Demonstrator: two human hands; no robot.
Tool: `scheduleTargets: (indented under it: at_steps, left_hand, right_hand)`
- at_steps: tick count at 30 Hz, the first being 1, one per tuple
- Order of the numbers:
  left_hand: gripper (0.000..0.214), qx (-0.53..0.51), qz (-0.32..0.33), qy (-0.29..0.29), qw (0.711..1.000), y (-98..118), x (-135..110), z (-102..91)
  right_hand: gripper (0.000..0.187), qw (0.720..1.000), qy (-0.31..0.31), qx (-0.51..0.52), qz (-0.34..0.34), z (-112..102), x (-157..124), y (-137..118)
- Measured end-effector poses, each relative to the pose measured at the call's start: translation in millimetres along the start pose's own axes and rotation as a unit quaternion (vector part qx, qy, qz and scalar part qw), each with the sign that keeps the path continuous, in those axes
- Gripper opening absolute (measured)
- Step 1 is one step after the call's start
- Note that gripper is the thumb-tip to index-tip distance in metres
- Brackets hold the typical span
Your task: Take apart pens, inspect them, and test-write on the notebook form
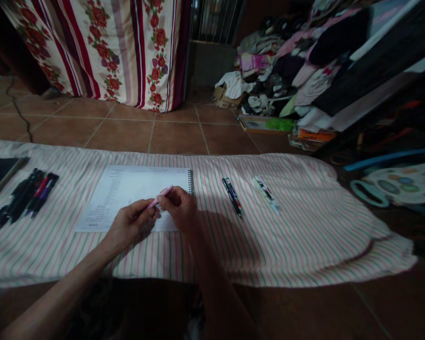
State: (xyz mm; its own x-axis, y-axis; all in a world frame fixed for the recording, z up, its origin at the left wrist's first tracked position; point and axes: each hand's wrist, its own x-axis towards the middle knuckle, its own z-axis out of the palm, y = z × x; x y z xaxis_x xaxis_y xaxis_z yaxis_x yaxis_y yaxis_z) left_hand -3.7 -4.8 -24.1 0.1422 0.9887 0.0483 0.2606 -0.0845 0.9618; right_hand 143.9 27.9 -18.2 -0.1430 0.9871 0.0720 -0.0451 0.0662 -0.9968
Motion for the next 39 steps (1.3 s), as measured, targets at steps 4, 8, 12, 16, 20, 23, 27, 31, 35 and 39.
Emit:
scheduleTargets:
  at_steps: [4, 8, 12, 16, 20, 23, 27, 31, 35, 39]
  left_hand:
    - [0.028, -0.011, -0.006, 0.010, 1.000, -3, -1, 1.1]
    - [0.025, 0.022, -0.001, 0.022, 1.000, -5, -1, 1.4]
    - [0.023, 0.069, 0.017, 0.034, 0.997, -2, -2, 1.3]
    - [0.024, 0.074, 0.026, 0.054, 0.995, 2, -2, 3.2]
    - [0.027, 0.063, 0.017, 0.065, 0.996, 3, -2, 5.8]
    - [0.029, 0.053, -0.001, 0.079, 0.996, 3, -2, 7.9]
    - [0.028, 0.025, 0.004, 0.101, 0.995, 2, -3, 9.6]
    - [0.025, 0.030, -0.001, 0.115, 0.993, 2, -4, 7.8]
    - [0.025, 0.045, 0.000, 0.120, 0.992, 3, -2, 4.4]
    - [0.027, 0.044, -0.022, 0.126, 0.991, 1, -2, 2.7]
  right_hand:
    - [0.020, 0.999, 0.017, -0.049, -0.006, 0, 0, 1]
    - [0.020, 0.995, 0.027, -0.100, -0.009, 2, -3, -2]
    - [0.019, 0.988, 0.066, -0.138, -0.016, 8, -6, -5]
    - [0.020, 0.984, 0.090, -0.154, -0.020, 11, -6, -3]
    - [0.021, 0.984, 0.084, -0.156, -0.025, 11, -6, -1]
    - [0.019, 0.985, 0.068, -0.153, -0.027, 13, -6, -2]
    - [0.020, 0.989, 0.055, -0.132, -0.023, 15, -7, -1]
    - [0.023, 0.997, 0.026, -0.077, -0.005, 15, -6, 2]
    - [0.028, 1.000, 0.017, -0.020, -0.001, 11, -3, 6]
    - [0.034, 0.998, 0.055, -0.007, -0.004, 6, 0, 7]
